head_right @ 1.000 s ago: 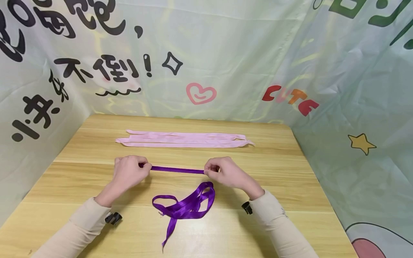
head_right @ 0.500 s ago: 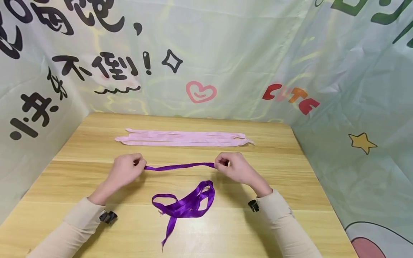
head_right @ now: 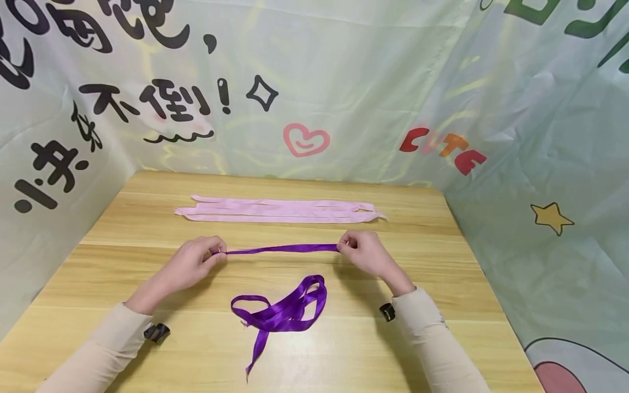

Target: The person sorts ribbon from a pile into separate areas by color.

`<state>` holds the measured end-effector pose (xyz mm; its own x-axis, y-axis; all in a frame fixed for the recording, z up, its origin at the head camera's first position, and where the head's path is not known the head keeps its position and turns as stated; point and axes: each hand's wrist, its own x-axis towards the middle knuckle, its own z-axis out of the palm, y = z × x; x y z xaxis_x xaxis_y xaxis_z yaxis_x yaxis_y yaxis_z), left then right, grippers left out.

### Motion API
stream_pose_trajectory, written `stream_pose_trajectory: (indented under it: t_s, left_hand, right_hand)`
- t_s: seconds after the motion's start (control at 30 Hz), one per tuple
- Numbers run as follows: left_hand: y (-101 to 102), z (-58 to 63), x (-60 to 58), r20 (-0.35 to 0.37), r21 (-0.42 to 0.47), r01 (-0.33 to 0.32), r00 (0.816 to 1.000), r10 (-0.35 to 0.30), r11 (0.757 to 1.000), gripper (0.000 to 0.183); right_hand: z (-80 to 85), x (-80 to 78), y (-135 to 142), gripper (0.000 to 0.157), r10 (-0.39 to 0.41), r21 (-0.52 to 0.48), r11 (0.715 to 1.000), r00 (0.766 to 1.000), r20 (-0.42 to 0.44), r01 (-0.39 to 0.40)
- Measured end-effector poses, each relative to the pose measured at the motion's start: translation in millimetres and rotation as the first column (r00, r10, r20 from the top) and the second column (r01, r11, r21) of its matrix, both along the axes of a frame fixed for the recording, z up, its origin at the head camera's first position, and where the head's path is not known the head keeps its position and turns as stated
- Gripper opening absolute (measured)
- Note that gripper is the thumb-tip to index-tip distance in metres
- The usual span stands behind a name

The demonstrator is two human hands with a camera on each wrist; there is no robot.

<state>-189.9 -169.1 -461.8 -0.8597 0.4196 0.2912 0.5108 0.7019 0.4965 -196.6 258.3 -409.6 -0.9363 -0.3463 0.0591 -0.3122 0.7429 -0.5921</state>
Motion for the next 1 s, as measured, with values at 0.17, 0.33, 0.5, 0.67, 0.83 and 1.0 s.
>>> stream_pose_trajectory:
  t_s: [0.17,0.33,0.5,0.67,0.83,1.0]
  left_hand:
    - [-7,1.7,0.9,-0.101,-0.053,0.005,0.995,-0.011,0.999,0.01]
    - [-9,5.0,1.5,-0.176,-0.122,-0.073,0.983,0.051,0.99,0.012]
    - [-13,6.8,1.0,-0.193,-0.181,-0.12,0.977,0.085,0.976,0.014]
    - [-13,7.1,-0.5,-0.201,-0.26,-0.137,0.976,0.085,0.956,0.015]
    - [-12,8.4,-0.2,-0.194,-0.301,-0.147,0.977,0.09,0.942,0.017]
    - [-12,8.7,0.6,-0.199,-0.326,-0.177,0.973,0.115,0.929,0.019]
  right_hand:
    - [0.0,-1.1,2,0.015,-0.048,0.006,0.999,0.996,0.076,0.048]
    - [-1.1,-1.8,1,0.019,-0.083,0.033,0.996,0.989,0.12,0.079]
    - [-4.6,-3.6,1,0.018,-0.082,0.054,0.996,0.99,0.118,0.076]
    - [-11.8,-5.9,1,0.016,-0.075,0.072,0.995,0.989,0.127,0.066]
    - [-20.8,-8.4,2,0.016,-0.069,0.086,0.995,0.987,0.146,0.057]
    - [-28.1,-11.8,5,0.015,-0.067,0.094,0.994,0.988,0.14,0.054]
